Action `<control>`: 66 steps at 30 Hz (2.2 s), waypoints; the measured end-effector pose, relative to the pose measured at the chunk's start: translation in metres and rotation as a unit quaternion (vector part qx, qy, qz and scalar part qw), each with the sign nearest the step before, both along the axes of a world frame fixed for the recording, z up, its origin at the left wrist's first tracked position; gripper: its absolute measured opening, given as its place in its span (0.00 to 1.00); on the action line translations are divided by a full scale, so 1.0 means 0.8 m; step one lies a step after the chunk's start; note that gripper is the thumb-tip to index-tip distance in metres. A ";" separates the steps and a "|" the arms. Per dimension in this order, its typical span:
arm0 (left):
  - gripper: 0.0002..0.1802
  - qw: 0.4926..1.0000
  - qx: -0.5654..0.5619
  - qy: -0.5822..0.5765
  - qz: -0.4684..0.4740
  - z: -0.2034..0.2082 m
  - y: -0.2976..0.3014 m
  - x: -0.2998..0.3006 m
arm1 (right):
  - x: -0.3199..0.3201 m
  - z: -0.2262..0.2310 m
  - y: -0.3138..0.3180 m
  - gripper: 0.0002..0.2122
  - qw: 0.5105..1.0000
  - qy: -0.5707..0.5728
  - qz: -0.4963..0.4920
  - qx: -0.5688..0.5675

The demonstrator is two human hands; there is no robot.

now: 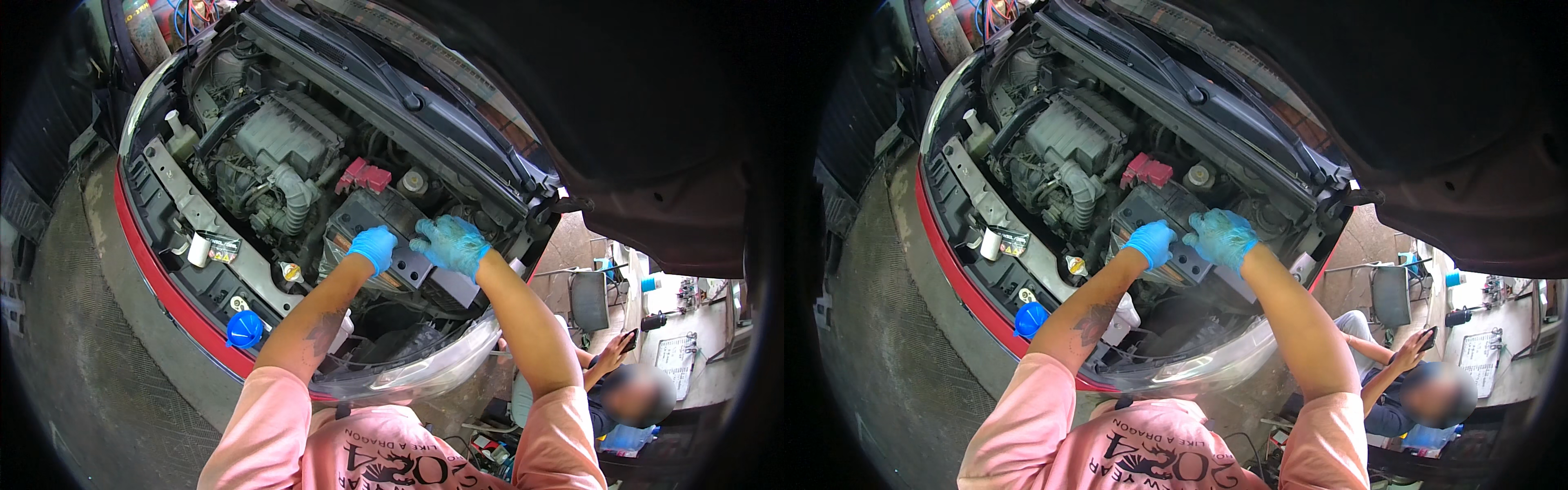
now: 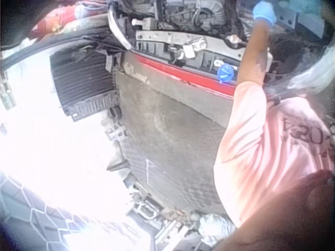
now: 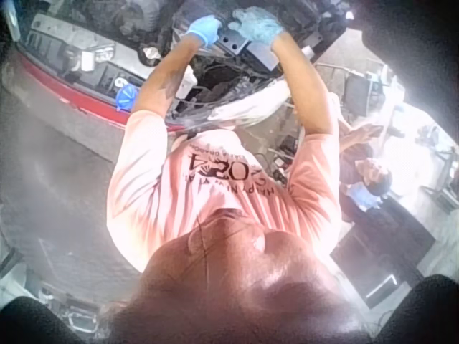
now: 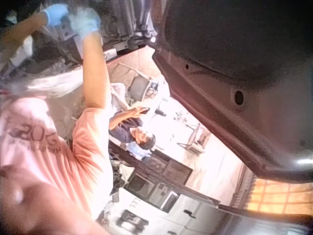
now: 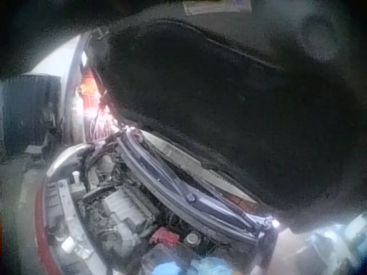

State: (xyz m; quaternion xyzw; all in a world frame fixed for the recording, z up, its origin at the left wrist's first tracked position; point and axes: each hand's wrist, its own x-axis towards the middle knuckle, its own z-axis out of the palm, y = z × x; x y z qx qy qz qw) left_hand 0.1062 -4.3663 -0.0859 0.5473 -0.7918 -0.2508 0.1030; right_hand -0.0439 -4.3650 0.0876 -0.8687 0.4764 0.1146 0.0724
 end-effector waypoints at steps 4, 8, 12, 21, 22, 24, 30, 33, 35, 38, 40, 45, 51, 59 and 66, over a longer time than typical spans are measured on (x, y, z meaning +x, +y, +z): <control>0.13 1.000 0.003 -0.001 0.009 0.003 -0.001 -0.004 | -0.009 0.028 -0.001 0.13 0.999 -0.035 0.020 0.003; 0.10 1.000 0.016 -0.012 0.000 0.030 0.010 -0.004 | -0.022 0.051 -0.002 0.13 0.996 -0.078 0.004 -0.032; 0.10 0.998 -0.014 -0.051 -0.025 0.033 0.014 -0.005 | -0.040 0.038 0.005 0.15 0.981 -0.167 -0.038 -0.087; 0.13 0.972 -0.068 0.094 0.202 0.064 0.102 0.141 | -0.050 0.009 0.008 0.15 0.971 -0.231 -0.034 -0.058; 0.12 0.955 -0.128 0.114 0.241 0.035 0.124 0.184 | -0.043 0.011 0.010 0.14 0.970 -0.239 -0.033 -0.044; 0.10 0.935 -0.089 0.038 0.341 0.012 0.172 0.249 | -0.040 0.004 0.014 0.13 0.966 -0.256 -0.038 -0.010; 0.14 0.913 -0.068 -0.135 0.378 -0.052 0.274 0.355 | -0.018 -0.039 0.008 0.10 0.972 -0.234 0.002 -0.013; 0.14 0.912 -0.062 -0.158 0.374 -0.055 0.283 0.359 | -0.010 -0.047 0.008 0.08 0.977 -0.203 0.048 -0.053; 0.14 0.912 -0.046 -0.139 0.382 -0.051 0.277 0.355 | -0.013 -0.052 0.008 0.06 0.973 -0.198 0.085 -0.082; 0.14 0.907 -0.051 -0.110 0.404 -0.033 0.260 0.345 | -0.021 -0.064 0.005 0.05 0.965 -0.187 0.140 -0.121; 0.15 0.908 -0.113 -0.050 0.400 -0.008 0.239 0.327 | -0.018 -0.076 -0.001 0.05 0.968 -0.150 0.160 -0.123; 0.20 0.918 -0.145 0.269 0.252 0.034 0.151 0.169 | -0.006 -0.083 -0.018 0.05 0.948 -0.229 0.208 -0.070; 0.20 0.939 0.022 0.338 0.053 0.037 0.032 0.040 | 0.040 -0.060 -0.024 0.13 0.974 -0.213 0.077 -0.002; 0.17 0.886 0.145 0.435 -0.066 0.032 -0.027 0.064 | 0.081 -0.014 -0.033 0.26 0.982 -0.005 -0.167 0.093; 0.16 0.899 0.104 0.411 -0.110 0.034 -0.038 0.079 | 0.092 -0.007 -0.035 0.15 0.995 -0.045 0.056 0.073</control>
